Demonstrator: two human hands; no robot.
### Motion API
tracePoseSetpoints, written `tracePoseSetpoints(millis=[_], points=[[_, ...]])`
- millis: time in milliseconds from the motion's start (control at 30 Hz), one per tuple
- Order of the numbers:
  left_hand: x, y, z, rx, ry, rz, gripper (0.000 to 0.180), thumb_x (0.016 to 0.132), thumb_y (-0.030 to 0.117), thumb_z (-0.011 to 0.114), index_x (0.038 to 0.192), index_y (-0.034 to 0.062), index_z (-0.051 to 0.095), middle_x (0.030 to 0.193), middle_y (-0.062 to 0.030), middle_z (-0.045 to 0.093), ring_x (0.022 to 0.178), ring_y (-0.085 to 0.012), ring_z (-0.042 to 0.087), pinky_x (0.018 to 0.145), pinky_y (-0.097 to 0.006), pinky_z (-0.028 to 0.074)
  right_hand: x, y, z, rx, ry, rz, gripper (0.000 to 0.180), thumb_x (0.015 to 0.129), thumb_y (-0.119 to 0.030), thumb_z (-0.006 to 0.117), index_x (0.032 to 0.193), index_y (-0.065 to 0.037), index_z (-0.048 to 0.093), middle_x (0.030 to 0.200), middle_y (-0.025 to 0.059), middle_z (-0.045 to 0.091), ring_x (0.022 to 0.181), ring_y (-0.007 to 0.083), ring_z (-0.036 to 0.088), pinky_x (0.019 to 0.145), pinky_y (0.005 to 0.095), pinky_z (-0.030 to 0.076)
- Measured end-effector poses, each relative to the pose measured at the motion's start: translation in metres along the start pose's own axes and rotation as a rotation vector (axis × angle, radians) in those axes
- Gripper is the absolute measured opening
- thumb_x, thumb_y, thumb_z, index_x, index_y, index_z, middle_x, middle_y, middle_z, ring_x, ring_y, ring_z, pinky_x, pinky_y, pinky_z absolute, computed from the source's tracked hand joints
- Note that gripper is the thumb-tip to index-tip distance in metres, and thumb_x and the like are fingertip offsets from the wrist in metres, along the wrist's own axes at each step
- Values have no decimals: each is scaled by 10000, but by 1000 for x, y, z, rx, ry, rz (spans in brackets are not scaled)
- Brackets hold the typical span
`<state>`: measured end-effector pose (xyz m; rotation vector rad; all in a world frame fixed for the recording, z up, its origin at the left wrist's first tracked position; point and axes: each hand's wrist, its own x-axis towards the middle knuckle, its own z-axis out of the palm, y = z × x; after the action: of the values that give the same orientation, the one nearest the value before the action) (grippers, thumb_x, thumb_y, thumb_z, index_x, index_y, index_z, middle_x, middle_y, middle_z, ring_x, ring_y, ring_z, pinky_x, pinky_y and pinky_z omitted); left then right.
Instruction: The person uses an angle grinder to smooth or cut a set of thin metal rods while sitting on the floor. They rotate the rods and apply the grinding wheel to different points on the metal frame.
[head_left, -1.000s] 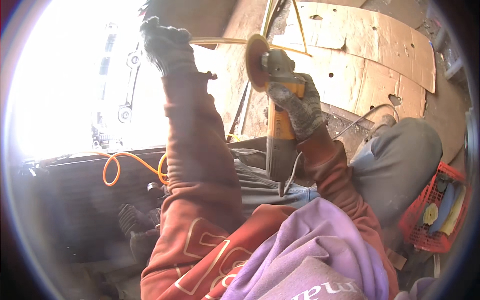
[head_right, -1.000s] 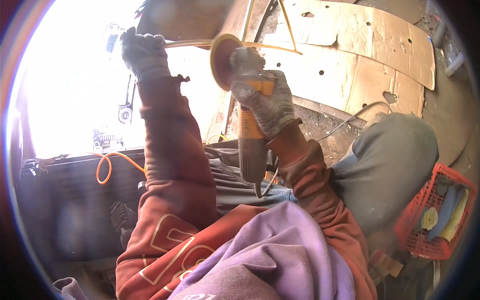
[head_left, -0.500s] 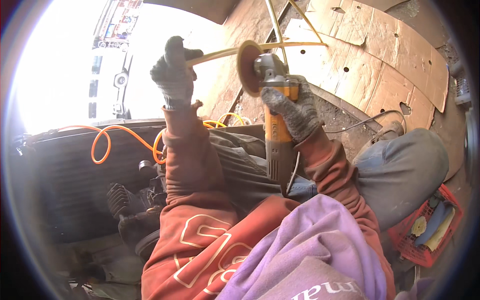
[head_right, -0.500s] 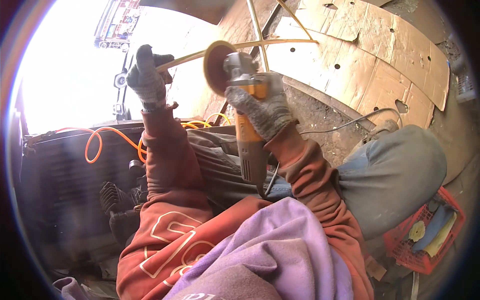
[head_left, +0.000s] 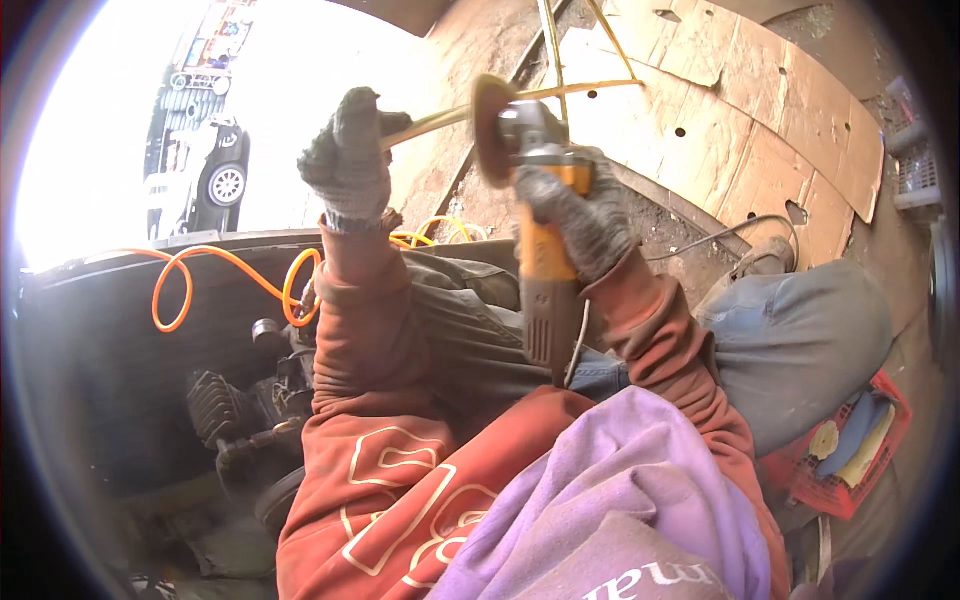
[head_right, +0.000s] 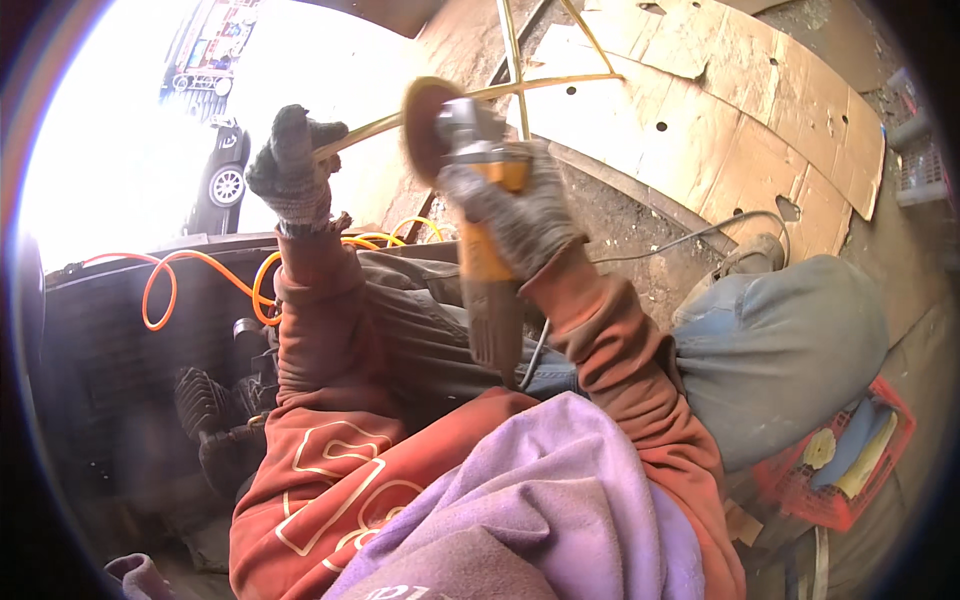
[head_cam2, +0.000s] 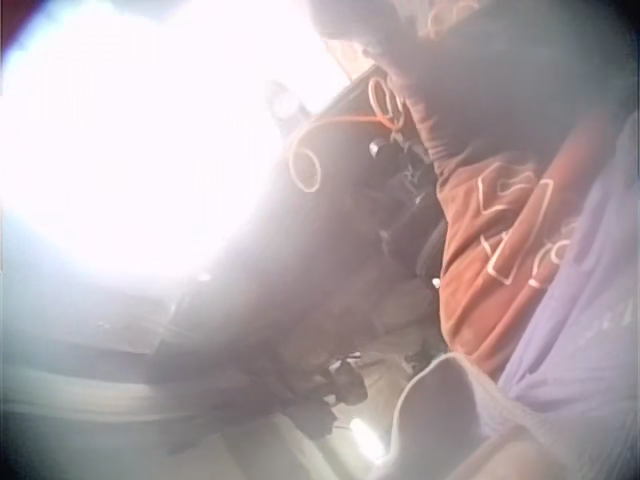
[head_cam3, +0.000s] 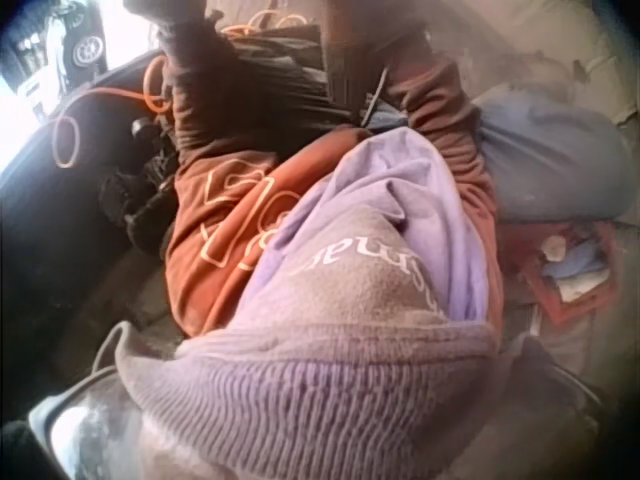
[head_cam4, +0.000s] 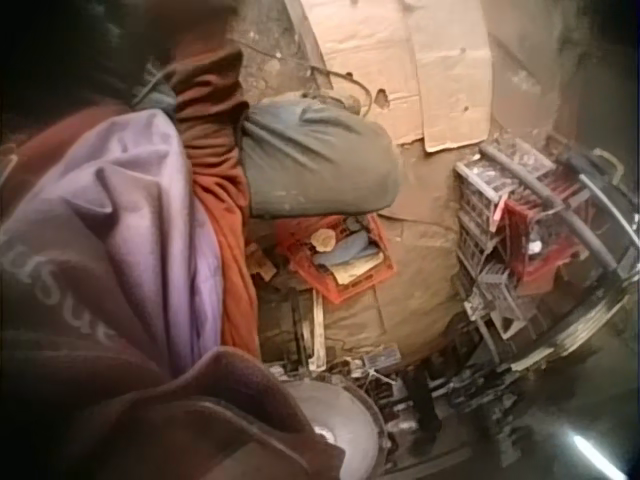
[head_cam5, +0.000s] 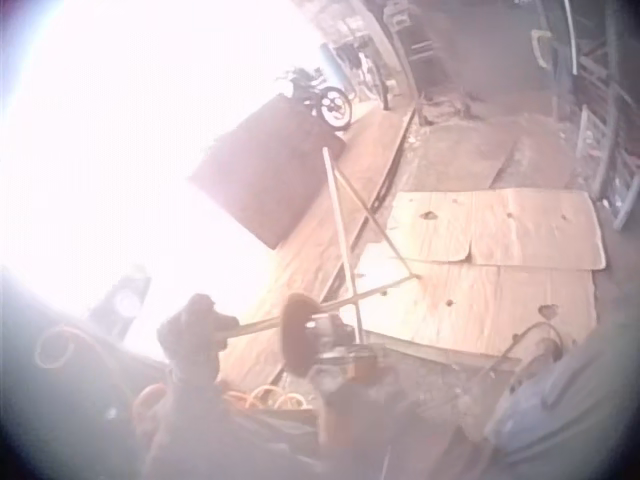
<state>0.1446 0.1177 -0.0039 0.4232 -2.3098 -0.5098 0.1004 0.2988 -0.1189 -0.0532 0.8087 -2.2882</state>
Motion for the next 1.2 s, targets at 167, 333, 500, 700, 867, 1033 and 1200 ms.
tracePoseSetpoints(millis=[167, 333, 500, 700, 867, 1033, 1200], points=[[-9, 0, -15, 58, -13, 30, 312, 957, 282, 527, 839, 38, 682, 622, -56, 677, 457, -107, 582, 434, -251, 460, -18, -3, 22, 32, -94, -46, 392, 779, -92, 747, 1099, -90, 521, 969, 86, 637, 828, 183, 635, 690, 308, 559], [-8, 6, 3, -101, -6, 80, 438, 960, 379, 502, 757, 40, 690, 602, -53, 662, 474, -105, 575, 440, -244, 433, 16, -13, -41, 17, 46, 74, 322, 772, -156, 753, 1023, -49, 582, 869, 100, 642, 657, 180, 643, 553, 299, 584], [-7, -16, -20, 141, 0, 211, 486, 957, 392, 504, 708, 20, 691, 572, -41, 638, 463, -110, 564, 437, -242, 426, -15, -12, 14, 81, -98, 94, 447, 728, -119, 798, 1063, -79, 505, 923, 93, 638, 739, 170, 638, 638, 304, 572], [-2, -6, -5, -92, 85, 148, 468, 941, 389, 536, 694, 15, 673, 551, -64, 622, 434, -123, 549, 418, -268, 428, -2, -13, -2, 133, -46, 107, 412, 744, -120, 783, 1059, -72, 522, 879, 78, 634, 754, 150, 643, 636, 284, 569], [2, 11, 7, -114, 36, 17, 510, 937, 414, 538, 664, 3, 670, 561, -86, 638, 410, -126, 537, 410, -272, 430, 17, -8, -33, 18, 47, 71, 304, 776, -211, 757, 1005, -73, 611, 848, 65, 644, 678, 139, 616, 586, 278, 546], [3, 28, -9, 26, 114, -235, 538, 924, 472, 515, 699, 21, 704, 608, -74, 670, 473, -130, 553, 502, -305, 453, -21, 0, 30, -73, -91, -113, 447, 734, -171, 808, 1046, -111, 494, 927, 41, 610, 825, 126, 595, 704, 296, 522], [3, 37, 11, 8, 98, -209, 509, 945, 429, 503, 703, 31, 710, 564, -53, 654, 402, -105, 504, 447, -281, 418, 16, -10, -25, 113, 69, 55, 413, 722, -93, 807, 1025, -80, 527, 946, 82, 639, 783, 120, 612, 679, 277, 543]])
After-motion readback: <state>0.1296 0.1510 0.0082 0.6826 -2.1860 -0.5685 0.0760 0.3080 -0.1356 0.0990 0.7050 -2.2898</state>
